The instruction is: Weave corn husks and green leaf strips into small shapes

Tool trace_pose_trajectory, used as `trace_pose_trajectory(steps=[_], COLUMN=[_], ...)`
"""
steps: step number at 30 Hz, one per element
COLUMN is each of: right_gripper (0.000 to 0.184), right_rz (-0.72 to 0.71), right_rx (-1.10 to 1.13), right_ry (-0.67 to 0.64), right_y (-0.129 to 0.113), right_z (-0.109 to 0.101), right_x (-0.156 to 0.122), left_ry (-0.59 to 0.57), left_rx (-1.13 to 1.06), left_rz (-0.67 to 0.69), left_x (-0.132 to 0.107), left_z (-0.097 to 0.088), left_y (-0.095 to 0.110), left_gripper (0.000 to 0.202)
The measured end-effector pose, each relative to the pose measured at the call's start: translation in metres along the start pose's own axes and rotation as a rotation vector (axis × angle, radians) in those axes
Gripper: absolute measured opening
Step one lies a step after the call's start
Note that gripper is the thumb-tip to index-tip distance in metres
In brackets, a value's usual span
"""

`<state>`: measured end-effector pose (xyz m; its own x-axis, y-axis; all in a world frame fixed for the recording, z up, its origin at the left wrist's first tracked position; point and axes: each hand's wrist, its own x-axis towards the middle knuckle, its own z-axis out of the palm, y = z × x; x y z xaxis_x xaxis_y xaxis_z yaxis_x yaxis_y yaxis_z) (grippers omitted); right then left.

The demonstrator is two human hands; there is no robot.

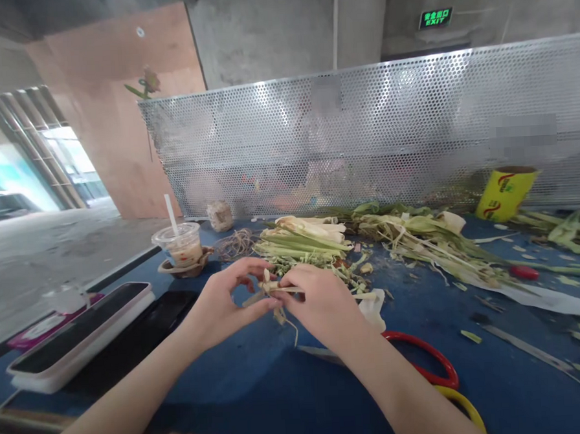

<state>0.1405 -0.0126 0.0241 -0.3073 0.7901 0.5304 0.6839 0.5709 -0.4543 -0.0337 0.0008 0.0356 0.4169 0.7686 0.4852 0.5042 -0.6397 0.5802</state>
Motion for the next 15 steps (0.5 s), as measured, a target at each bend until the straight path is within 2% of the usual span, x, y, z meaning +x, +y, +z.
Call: trace_pose_trajectory(steps=[3, 10, 15], right_gripper=[0.011, 0.017, 0.020], right_rz=[-0.013, 0.017, 0.020], right_rx=[-0.065, -0.093, -0.101], right_ry=[-0.005, 0.000, -0.020], right_y=[-0.001, 0.002, 0.003], right_z=[-0.002, -0.007, -0.007], right_x=[0.000, 0.000, 0.005], left_ry=[0.020, -0.044, -0.055], left_rx=[0.036, -0.109, -0.018], left_rz=[-0.014, -0.038, -0.004], left_x=[0.002, 0.009, 0.012], left_z=[0.001, -0.009, -0.014], left_y=[-0.001, -0.010, -0.013], left_gripper=[0.019, 0.014, 0.011])
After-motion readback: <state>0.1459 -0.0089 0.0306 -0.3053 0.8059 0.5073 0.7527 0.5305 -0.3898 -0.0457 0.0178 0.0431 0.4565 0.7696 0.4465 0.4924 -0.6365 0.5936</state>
